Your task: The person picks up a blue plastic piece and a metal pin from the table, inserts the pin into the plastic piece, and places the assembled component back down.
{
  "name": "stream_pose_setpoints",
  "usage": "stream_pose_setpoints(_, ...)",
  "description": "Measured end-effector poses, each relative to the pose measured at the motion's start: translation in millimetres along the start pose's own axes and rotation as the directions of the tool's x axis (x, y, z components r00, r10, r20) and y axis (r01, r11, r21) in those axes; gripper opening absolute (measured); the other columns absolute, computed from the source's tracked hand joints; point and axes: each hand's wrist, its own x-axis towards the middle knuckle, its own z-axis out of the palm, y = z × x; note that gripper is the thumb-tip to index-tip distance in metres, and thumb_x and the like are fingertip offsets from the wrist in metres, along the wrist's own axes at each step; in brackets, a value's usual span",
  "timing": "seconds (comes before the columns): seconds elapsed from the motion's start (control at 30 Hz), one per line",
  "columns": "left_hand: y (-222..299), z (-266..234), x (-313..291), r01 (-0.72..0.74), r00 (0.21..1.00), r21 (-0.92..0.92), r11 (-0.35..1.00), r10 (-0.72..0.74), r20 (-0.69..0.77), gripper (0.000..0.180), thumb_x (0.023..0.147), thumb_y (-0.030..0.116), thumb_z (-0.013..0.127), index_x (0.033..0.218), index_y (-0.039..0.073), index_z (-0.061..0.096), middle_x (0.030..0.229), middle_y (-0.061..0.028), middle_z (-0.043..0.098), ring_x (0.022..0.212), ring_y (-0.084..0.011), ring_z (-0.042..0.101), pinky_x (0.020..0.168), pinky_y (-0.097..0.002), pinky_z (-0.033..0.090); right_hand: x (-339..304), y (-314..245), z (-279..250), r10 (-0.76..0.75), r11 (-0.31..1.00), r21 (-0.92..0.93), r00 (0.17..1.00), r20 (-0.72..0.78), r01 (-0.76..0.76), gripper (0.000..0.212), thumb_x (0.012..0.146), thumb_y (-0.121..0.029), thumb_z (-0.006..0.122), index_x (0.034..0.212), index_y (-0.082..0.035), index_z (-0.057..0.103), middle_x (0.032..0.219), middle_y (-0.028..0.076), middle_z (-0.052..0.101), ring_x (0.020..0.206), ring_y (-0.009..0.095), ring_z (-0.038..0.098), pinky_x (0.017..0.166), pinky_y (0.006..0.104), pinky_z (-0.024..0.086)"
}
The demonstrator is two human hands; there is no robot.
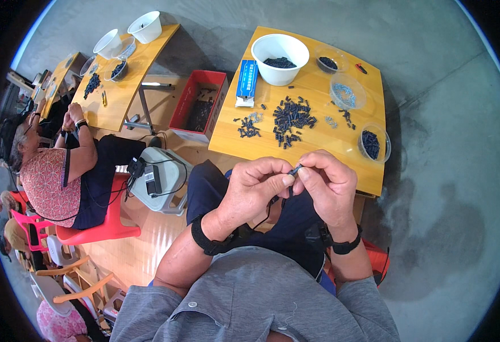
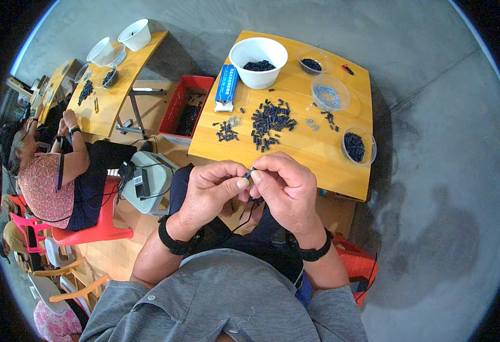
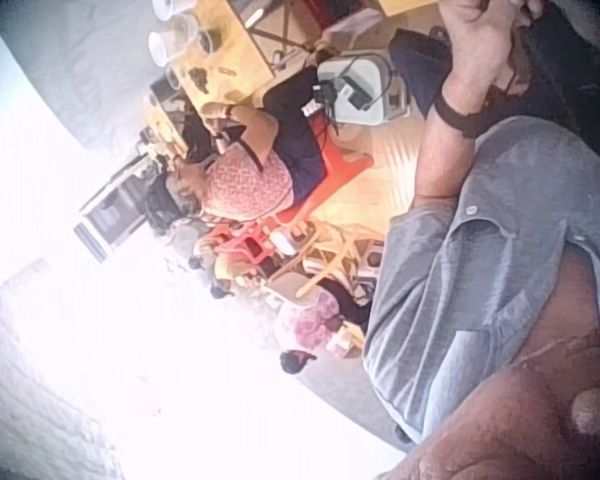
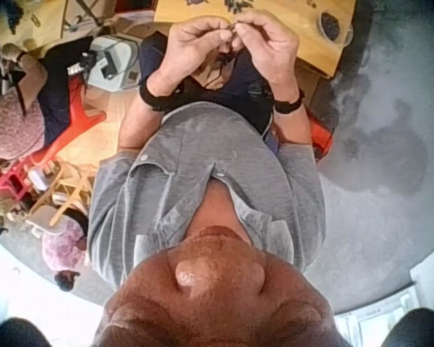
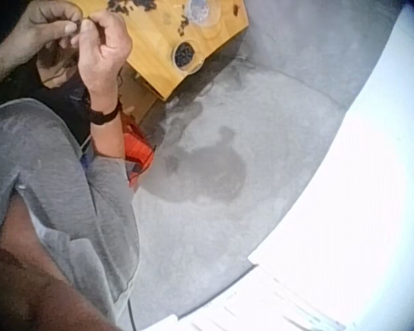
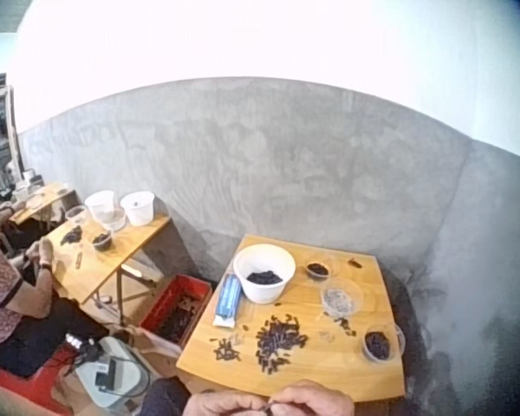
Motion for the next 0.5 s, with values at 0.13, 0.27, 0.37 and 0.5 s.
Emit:
stream_pose_setpoints(0.13,3.4,1.9,0.2,0.028,0.999,0.019,0.999,-0.027,-0.026,0.010,0.088,0.009,0.062,0.094,0.002,0.066,0.071,-0.0002,0.064,0.058,-0.0030,0.056,0.045,-0.0162,0.042,2.8,-1.0,-0.5,-0.025,0.997,-0.067,1.000,0.009,0.026,0.008,0.085,0.006,0.057,0.092,0.005,0.060,0.086,0.009,0.060,0.065,0.009,0.061,0.058,0.0196,0.050)
stream_pose_setpoints(0.27,8.6,1.9,0.1,0.099,0.995,0.095,0.990,-0.097,-0.027,0.008,0.089,0.005,0.059,0.092,-0.001,0.065,0.077,-0.0004,0.063,0.065,-0.0035,0.054,0.057,-0.0182,0.045,4.9,-2.6,-0.2,-0.001,0.996,-0.093,1.000,-0.016,-0.001,0.007,0.082,0.008,0.059,0.088,0.005,0.061,0.085,0.009,0.061,0.065,0.010,0.060,0.057,0.0203,0.049)
stream_pose_setpoints(0.37,5.7,4.1,0.5,0.073,0.995,0.089,0.993,-0.067,-0.070,0.008,0.089,0.003,0.059,0.091,-0.001,0.065,0.074,-0.0002,0.062,0.065,-0.0035,0.054,0.056,-0.0186,0.044,6.3,0.8,-1.3,-0.071,0.979,-0.194,0.997,-0.011,0.068,0.008,0.079,0.008,0.062,0.085,0.004,0.062,0.081,0.009,0.061,0.065,0.011,0.060,0.055,0.0218,0.048)
stream_pose_setpoints(0.5,3.5,4.8,1.6,0.120,0.989,0.118,0.986,-0.109,-0.097,0.007,0.088,0.003,0.059,0.092,-0.001,0.064,0.072,-0.0003,0.061,0.063,-0.0033,0.053,0.054,-0.0186,0.044,8.4,1.0,2.5,-0.158,0.933,-0.331,0.987,-0.021,0.142,0.009,0.075,0.007,0.064,0.081,0.002,0.061,0.077,0.010,0.061,0.062,0.015,0.059,0.054,0.0248,0.046)
